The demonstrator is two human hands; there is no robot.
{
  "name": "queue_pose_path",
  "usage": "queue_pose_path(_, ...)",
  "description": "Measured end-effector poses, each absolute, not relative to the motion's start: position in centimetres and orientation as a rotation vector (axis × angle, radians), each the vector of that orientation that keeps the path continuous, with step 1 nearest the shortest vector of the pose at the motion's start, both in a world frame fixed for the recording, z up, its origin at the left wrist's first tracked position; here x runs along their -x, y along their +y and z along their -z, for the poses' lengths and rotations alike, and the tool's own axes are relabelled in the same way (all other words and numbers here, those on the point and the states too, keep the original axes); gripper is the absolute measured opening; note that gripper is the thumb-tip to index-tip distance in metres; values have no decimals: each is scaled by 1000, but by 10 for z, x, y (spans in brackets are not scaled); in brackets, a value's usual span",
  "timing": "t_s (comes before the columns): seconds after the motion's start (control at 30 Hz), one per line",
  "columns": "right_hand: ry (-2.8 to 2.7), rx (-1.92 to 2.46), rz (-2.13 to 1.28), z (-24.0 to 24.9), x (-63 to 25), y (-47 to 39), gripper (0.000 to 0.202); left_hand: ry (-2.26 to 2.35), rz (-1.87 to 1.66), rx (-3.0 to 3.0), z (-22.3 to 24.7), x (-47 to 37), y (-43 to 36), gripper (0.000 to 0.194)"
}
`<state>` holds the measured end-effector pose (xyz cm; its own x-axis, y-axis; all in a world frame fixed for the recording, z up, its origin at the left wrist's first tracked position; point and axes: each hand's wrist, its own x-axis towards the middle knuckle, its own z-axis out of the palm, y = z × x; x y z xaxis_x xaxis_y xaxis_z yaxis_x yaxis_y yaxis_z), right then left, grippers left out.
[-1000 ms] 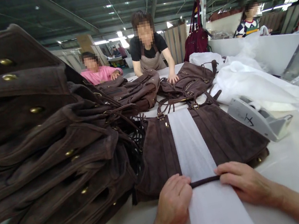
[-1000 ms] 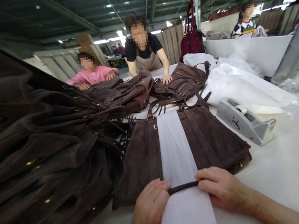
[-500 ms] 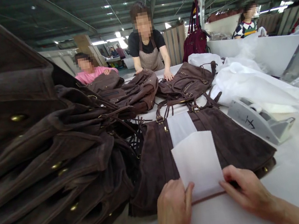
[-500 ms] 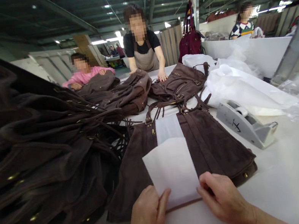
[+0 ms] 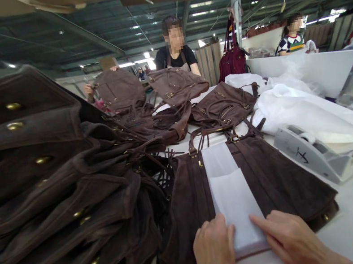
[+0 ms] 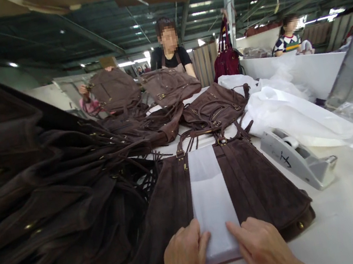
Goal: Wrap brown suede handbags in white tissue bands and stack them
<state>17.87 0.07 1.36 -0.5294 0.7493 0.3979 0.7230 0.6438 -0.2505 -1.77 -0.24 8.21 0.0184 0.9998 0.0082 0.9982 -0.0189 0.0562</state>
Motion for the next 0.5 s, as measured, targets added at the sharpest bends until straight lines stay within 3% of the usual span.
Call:
queue_pose_path(0.07,-2421,1240,-102,-17,-176,3,41,2224,-53,-2204,-81,17,-3,11)
queue_pose_path(0.23,-2468,1522,-116,-31,-164,12,38,2203,-328,-2677,-66,18,3,58)
queue_pose_path(0.37,-2407,1748,-197,-44,-147,26,33,1494,-340,-3016,-60,16,20,46)
queue_pose_path(0.5,-2338,1751,-274,-79,-157,56,25,1412,-302,-2723,-61,25,43,57)
